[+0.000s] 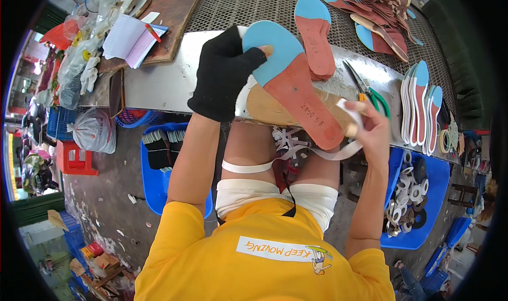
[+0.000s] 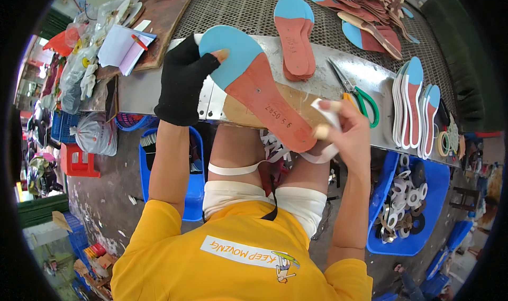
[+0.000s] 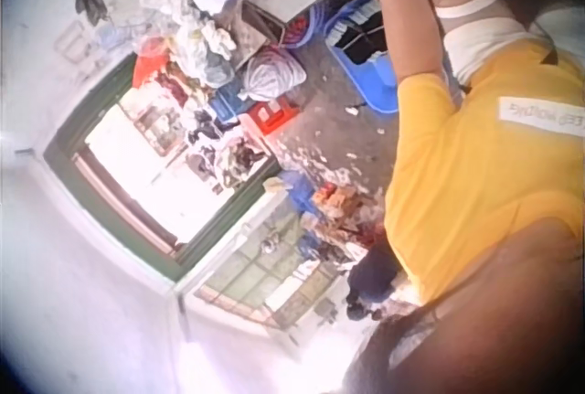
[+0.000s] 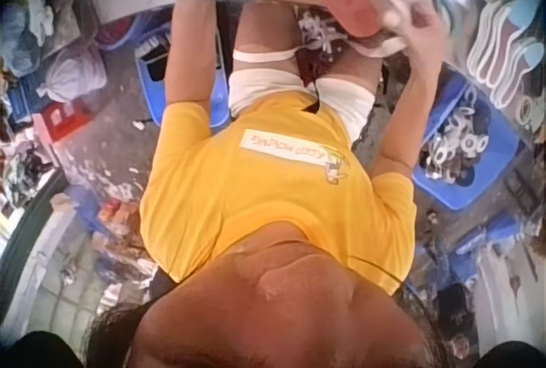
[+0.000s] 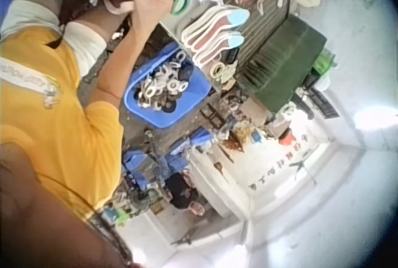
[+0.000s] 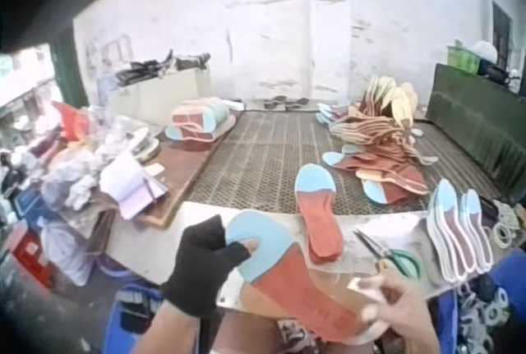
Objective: The recorder is applying white adhesive tape to the edges of shoe insoles or soles and trimming the excess with scissors.
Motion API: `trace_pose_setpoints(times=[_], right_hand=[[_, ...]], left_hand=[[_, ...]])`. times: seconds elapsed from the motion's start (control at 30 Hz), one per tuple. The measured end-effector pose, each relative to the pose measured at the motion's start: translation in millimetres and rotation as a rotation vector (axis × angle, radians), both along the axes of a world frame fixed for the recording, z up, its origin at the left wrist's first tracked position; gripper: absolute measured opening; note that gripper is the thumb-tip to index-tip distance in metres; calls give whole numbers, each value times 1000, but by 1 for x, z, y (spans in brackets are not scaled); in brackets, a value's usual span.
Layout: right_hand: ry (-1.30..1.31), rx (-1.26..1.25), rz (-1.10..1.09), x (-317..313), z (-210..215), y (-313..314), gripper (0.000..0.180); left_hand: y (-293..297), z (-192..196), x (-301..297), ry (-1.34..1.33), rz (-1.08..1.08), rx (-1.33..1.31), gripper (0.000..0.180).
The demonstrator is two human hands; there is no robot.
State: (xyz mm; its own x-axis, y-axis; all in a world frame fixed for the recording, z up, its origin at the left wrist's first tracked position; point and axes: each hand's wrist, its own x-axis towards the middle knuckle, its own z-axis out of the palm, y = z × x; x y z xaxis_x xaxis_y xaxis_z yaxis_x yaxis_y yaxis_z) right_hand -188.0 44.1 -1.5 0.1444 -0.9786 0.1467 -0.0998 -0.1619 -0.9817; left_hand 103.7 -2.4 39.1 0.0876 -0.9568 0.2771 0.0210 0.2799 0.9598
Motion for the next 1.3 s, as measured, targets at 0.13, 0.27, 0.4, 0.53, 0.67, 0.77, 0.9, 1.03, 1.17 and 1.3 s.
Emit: trace_pose_setpoints(times=[0.13,0.27,0.4,0.53,0.67,0.77,0.9,1.03,1.17,1.3], right_hand=[[256,-5,237,14,1,3,21],[-101,96,114,19,-1,12,16],[-172,146,128,18,-10,16,15],[-195,134,93,3,-6,20,15],[-71,168,116,-30,-8,9,18],[-11,144,214,-30,-6,2,18],[-30,170,269,-22,-3,5,19],[-48,153,237,-24,-2,7,19],[2,115,219,-43,1,2,20],[219,40,273,-52,1,-10,20]], left_hand=[[3,11,-19,37,8,-55,29],[14,-23,-15,92,-81,109,41],[51,-46,-40,43,-330,396,12],[47,-48,-14,187,-150,124,14],[65,-57,3,-232,-462,209,23],[71,-59,-6,-508,-330,185,24],[59,-47,-40,-200,-310,309,22],[56,-53,-41,182,-466,456,19],[62,-51,-7,-31,-383,508,18],[53,-65,18,-502,-152,435,24]])
